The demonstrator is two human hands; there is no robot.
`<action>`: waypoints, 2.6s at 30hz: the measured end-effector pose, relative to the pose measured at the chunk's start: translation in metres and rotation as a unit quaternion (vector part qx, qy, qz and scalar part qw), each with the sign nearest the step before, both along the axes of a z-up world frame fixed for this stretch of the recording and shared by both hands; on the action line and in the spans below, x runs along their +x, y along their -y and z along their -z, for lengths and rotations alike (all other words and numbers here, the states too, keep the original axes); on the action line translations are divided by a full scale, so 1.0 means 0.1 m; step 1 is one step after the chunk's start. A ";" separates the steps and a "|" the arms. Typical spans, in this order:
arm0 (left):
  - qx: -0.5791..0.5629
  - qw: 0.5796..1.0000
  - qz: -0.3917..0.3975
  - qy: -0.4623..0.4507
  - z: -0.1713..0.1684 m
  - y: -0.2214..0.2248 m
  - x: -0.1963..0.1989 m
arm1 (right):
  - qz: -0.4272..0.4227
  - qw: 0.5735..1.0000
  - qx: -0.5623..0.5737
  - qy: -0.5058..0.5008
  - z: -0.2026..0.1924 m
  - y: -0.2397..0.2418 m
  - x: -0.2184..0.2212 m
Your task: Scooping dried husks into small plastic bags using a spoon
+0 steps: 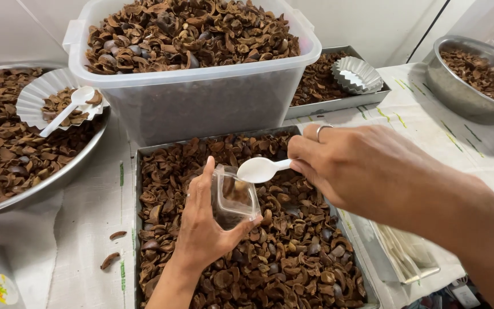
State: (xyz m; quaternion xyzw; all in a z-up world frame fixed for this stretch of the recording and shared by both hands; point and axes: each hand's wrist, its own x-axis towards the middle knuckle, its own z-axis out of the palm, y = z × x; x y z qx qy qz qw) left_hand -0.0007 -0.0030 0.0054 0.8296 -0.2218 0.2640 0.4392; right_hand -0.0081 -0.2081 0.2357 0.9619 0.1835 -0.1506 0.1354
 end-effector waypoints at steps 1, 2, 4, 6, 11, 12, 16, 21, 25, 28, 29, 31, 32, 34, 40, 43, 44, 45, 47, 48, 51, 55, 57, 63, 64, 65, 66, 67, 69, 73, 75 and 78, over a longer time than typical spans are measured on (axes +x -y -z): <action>-0.003 1.000 0.005 0.012 -0.02 0.00 -0.01 | -0.056 0.995 0.021 0.077 0.03 0.03 -0.04; -0.007 1.000 0.011 0.024 -0.04 0.00 -0.01 | -0.112 0.981 0.042 0.154 0.06 0.06 -0.08; -0.003 1.000 0.012 0.024 -0.03 0.00 -0.02 | -0.112 0.977 0.046 0.176 0.12 0.13 -0.08; 0.000 1.000 0.013 0.026 -0.02 -0.01 -0.01 | -0.111 0.972 0.049 0.200 0.18 0.19 -0.04; -0.038 0.997 0.062 0.021 0.04 -0.03 0.00 | 0.129 0.990 -0.033 -0.039 0.78 0.49 0.30; -0.038 0.997 0.062 0.021 0.02 -0.04 -0.02 | 0.128 0.990 -0.033 -0.040 0.89 0.47 0.31; -0.048 0.996 0.078 0.013 -0.02 -0.03 -0.02 | 0.190 0.966 -0.023 -0.174 1.46 0.59 0.46; -0.045 0.996 0.076 0.012 -0.04 -0.02 -0.03 | 0.090 0.963 0.170 -0.190 2.08 0.58 0.60; -0.045 0.996 0.070 0.021 -0.03 -0.03 -0.02 | 0.069 0.940 0.260 -0.210 2.10 0.40 0.61; -0.038 0.997 0.069 0.022 -0.02 -0.03 -0.02 | 0.068 0.924 0.304 -0.222 2.11 0.41 0.63; -0.039 0.997 0.068 0.021 -0.02 -0.03 -0.02 | 0.057 0.918 0.326 -0.219 2.11 0.43 0.64; -0.040 0.997 0.071 0.019 -0.02 -0.03 -0.02 | 0.073 0.913 0.331 -0.227 2.00 0.42 0.61; -0.040 0.996 0.073 0.017 -0.02 -0.03 -0.03 | 0.088 0.908 0.336 -0.235 1.94 0.41 0.59; -0.040 0.996 0.073 0.018 -0.03 -0.02 -0.03 | 0.089 0.910 0.330 -0.233 1.95 0.48 0.59; -0.033 0.997 0.074 0.017 -0.04 -0.01 -0.04 | 0.126 0.906 0.343 -0.211 1.64 0.70 0.53; -0.026 0.997 0.071 0.012 -0.03 0.00 -0.03 | 0.099 0.923 0.328 -0.177 1.40 0.88 0.53; -0.022 0.997 0.069 0.015 -0.02 0.01 -0.03 | 0.067 0.933 0.318 -0.155 1.32 0.95 0.53; -0.022 0.997 0.070 0.016 -0.01 0.01 -0.02 | 0.068 0.933 0.318 -0.155 1.17 0.98 0.52; -0.010 0.997 0.070 -0.002 0.02 0.01 -0.01 | 0.065 0.950 0.281 -0.121 0.87 1.04 0.50; -0.011 0.997 0.071 -0.002 0.02 0.02 -0.02 | 0.066 0.950 0.281 -0.121 0.68 0.94 0.45; -0.010 0.997 0.073 0.006 0.02 0.05 -0.02 | 0.080 0.971 0.212 -0.070 0.25 0.64 0.33; -0.005 0.997 0.069 0.017 0.05 0.06 0.00 | 0.068 0.993 0.069 -0.070 0.05 0.14 0.16; -0.007 0.997 0.066 0.026 0.05 0.05 0.00 | 0.071 0.994 0.029 -0.077 0.05 -0.03 0.04; -0.009 0.997 0.072 0.013 -0.06 0.04 -0.05 | -0.277 0.916 0.023 0.289 0.28 0.07 -0.22; -0.019 0.997 0.071 0.018 -0.05 0.03 -0.05 | -0.247 0.929 0.021 0.273 0.25 0.15 -0.23; -0.030 0.997 0.069 0.023 -0.04 0.04 -0.05 | -0.217 0.942 0.019 0.257 0.23 0.24 -0.24; -0.031 0.997 0.068 0.022 -0.01 0.03 -0.05 | -0.217 0.942 0.018 0.255 0.24 0.29 -0.22; -0.039 0.997 0.065 0.031 0.02 0.02 -0.04 | -0.109 0.968 0.011 0.226 0.24 0.33 -0.18; -0.047 0.996 0.062 0.042 0.03 0.01 -0.03 | 0.002 0.980 0.004 0.197 0.42 0.42 -0.05; -0.063 0.996 0.024 0.058 0.02 0.02 -0.03 | 0.226 0.970 -0.021 -0.091 1.09 0.62 0.31; -0.061 0.996 0.018 0.061 0.02 0.03 -0.03 | 0.244 0.960 -0.011 -0.134 1.49 0.71 0.44; -0.050 0.997 0.027 0.051 0.02 0.05 -0.05 | 0.163 0.977 0.068 -0.120 2.01 0.77 0.58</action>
